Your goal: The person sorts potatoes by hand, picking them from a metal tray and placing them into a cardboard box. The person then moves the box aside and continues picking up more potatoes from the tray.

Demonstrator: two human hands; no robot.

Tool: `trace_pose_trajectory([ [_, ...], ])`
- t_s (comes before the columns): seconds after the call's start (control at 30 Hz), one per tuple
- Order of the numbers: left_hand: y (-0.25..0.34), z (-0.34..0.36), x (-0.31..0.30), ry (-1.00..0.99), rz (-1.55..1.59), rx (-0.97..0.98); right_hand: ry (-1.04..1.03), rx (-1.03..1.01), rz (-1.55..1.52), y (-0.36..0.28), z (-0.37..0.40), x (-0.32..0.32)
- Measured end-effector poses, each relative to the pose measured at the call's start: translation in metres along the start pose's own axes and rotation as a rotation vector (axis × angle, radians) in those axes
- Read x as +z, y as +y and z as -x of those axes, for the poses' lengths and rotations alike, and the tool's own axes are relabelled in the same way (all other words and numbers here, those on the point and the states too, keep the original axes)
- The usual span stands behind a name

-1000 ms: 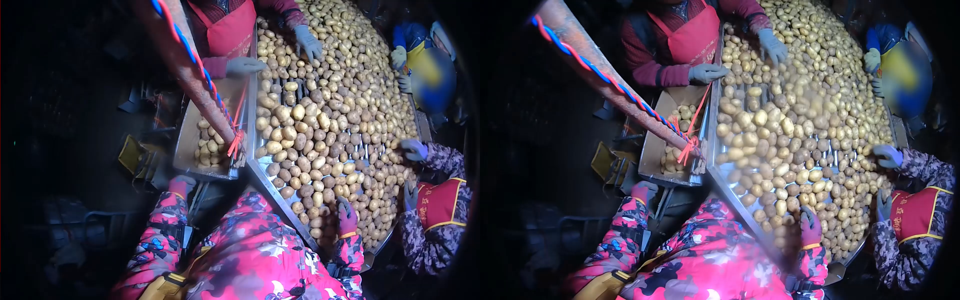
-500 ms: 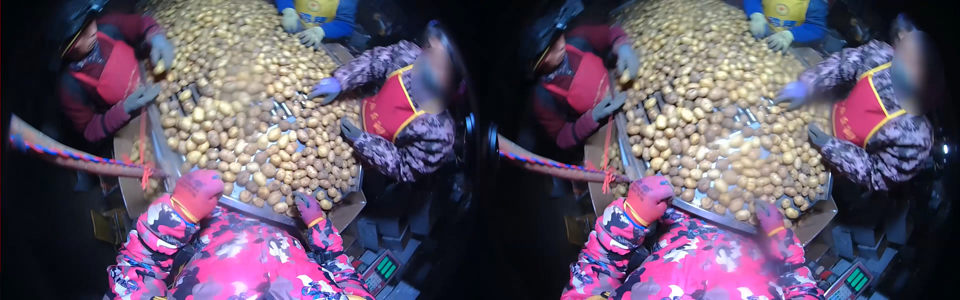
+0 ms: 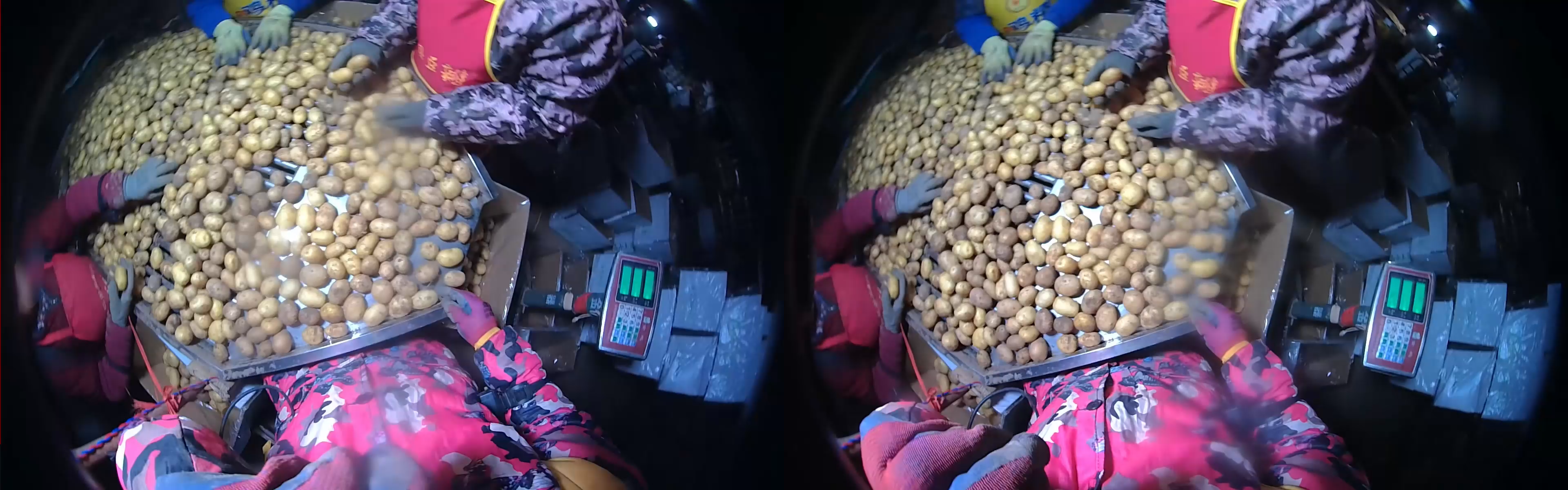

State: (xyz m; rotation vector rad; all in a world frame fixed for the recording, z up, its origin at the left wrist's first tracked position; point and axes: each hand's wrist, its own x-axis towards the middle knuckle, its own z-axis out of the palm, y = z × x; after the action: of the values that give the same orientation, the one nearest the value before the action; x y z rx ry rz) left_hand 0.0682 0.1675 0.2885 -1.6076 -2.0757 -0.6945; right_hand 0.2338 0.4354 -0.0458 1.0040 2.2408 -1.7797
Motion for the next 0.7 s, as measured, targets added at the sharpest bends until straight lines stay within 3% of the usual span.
trace_pose_trajectory([
  [0.1,0.003,-0.002,0.012,-0.036,-0.034,0.013,0.069,-0.153,0.048,0.056,-0.005,-0.006],
  [0.17,-0.001,-0.009,0.019,-0.060,-0.047,-0.025,0.133,-0.123,-0.041,0.068,-0.001,-0.011],
  [0.27,-0.010,-0.015,0.023,-0.129,-0.108,-0.201,0.155,-0.175,-0.066,0.066,-0.006,-0.020],
  [0.3,-0.014,-0.014,0.026,-0.161,-0.132,-0.288,0.106,0.041,0.038,0.043,-0.008,-0.029],
  [0.33,-0.019,-0.009,0.033,-0.209,-0.156,-0.398,0.188,0.005,0.094,0.048,-0.022,-0.034],
  [0.4,-0.046,0.004,0.047,-0.349,-0.097,-0.428,0.329,-0.072,0.206,0.071,-0.063,-0.050],
  [0.43,-0.070,0.015,0.054,-0.437,0.015,-0.250,0.382,-0.111,0.257,0.077,-0.086,-0.060],
  [0.5,-0.100,0.085,0.094,-0.433,0.102,-0.440,0.425,-0.132,0.091,0.042,-0.113,-0.064],
  [0.57,-0.120,0.170,0.124,-0.464,0.281,-0.703,0.465,-0.093,0.319,0.020,-0.150,-0.073],
  [0.6,-0.127,0.225,0.139,-0.457,0.187,-0.760,0.433,-0.033,0.403,0.006,-0.165,-0.073],
  [0.63,-0.124,0.254,0.140,-0.487,0.339,-1.012,0.401,0.025,0.490,-0.011,-0.179,-0.071],
  [0.7,-0.123,0.311,0.151,-0.380,0.496,-1.149,0.375,0.088,0.618,-0.017,-0.196,-0.075],
])
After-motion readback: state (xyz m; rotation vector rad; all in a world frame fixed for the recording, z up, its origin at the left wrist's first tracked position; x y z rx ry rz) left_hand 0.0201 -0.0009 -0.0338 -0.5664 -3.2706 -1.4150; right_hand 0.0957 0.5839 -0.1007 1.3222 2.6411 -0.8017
